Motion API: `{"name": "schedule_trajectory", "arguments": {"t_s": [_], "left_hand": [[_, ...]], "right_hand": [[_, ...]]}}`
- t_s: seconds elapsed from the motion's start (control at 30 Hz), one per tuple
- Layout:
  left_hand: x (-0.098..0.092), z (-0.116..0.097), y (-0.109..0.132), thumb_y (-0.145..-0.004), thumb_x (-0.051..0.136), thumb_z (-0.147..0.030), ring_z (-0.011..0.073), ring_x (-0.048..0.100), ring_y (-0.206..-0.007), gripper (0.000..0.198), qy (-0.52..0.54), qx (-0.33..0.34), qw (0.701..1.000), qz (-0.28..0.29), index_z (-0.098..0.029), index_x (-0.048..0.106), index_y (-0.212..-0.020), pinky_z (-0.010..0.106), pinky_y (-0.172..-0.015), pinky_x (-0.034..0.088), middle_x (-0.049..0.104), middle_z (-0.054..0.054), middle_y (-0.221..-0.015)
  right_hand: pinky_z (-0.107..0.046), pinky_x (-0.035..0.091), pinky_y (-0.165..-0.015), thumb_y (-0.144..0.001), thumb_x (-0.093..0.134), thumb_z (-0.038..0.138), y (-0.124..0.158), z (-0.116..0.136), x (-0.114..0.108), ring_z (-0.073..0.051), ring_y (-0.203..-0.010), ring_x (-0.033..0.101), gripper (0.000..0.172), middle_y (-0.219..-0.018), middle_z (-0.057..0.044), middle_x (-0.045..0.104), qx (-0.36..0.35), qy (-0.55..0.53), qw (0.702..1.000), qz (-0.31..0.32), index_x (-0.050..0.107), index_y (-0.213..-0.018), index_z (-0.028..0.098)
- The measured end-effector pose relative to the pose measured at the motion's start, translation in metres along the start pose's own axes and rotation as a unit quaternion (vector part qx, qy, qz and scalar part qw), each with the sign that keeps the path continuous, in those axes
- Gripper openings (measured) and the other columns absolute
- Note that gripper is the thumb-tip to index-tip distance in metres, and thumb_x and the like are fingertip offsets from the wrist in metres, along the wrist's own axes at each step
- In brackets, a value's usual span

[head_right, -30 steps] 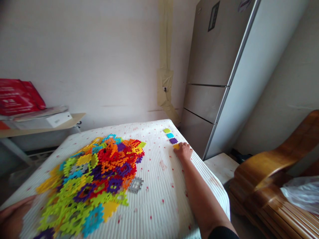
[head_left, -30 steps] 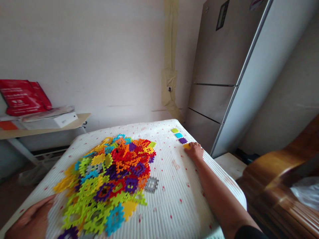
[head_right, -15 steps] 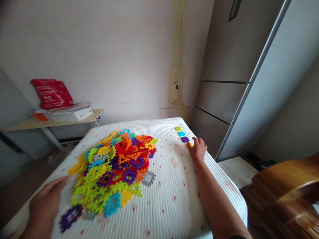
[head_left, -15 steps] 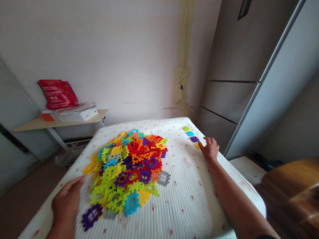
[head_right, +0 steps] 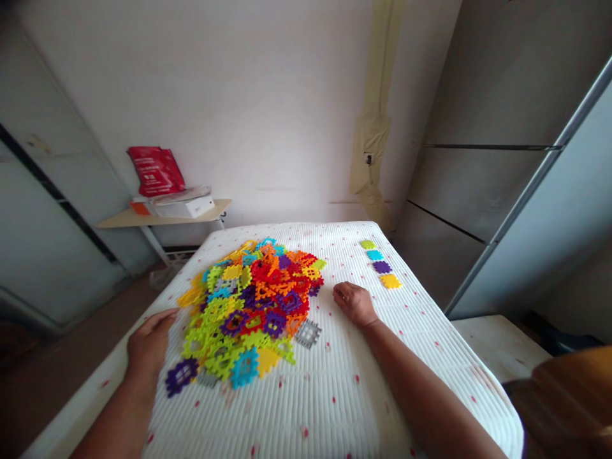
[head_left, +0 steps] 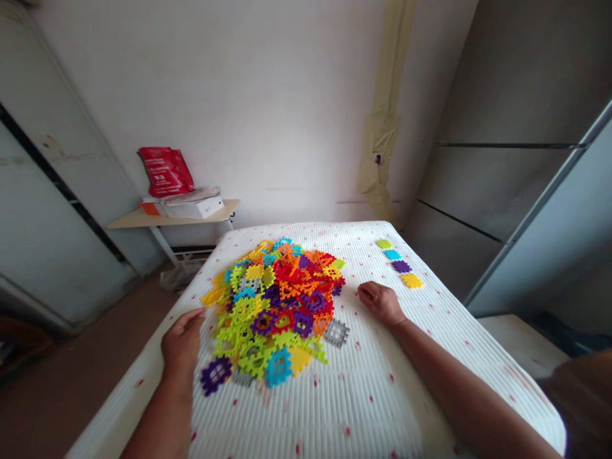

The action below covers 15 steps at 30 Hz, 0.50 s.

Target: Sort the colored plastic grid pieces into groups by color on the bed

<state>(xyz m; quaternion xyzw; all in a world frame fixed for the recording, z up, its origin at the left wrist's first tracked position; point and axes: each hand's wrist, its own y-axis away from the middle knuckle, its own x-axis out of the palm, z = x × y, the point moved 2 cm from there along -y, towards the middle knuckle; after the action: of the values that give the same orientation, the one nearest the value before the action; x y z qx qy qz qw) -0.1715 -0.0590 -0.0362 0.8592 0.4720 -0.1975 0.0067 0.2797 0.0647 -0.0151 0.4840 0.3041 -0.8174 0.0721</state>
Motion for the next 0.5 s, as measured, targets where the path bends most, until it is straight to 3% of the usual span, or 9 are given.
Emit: {"name": "schedule_trajectory", "arguments": {"t_s": [0.27,0.5], "left_hand": [[0.004,0.003,-0.002,-0.057,0.058,-0.041,0.0226,0.062,-0.079,0.04,0.017,0.02,0.999,-0.025,-0.015,0.07,-0.085,0.035,-0.078,0.048,0.069,0.005,-0.079],[0.005,0.007,-0.004,-0.059,0.056,-0.041,0.0233,0.063,-0.08,0.039,-0.004,0.029,0.999,-0.014,-0.016,0.069,-0.085,0.036,-0.08,0.048,0.07,0.006,-0.08]], "right_hand": [[-0.024,0.043,-0.067,-0.087,0.042,0.029,-0.013,0.028,0.026,-0.015,-0.071,0.06,0.023,-0.078,-0.004,0.065,-0.043,-0.092,0.994,-0.037,0.063,-0.084,0.02],[-0.026,0.046,-0.072,-0.086,0.044,0.027,-0.032,0.028,0.037,-0.016,-0.078,0.061,0.021,-0.084,-0.005,0.065,0.004,-0.101,0.99,-0.096,0.064,-0.086,0.02]]}}
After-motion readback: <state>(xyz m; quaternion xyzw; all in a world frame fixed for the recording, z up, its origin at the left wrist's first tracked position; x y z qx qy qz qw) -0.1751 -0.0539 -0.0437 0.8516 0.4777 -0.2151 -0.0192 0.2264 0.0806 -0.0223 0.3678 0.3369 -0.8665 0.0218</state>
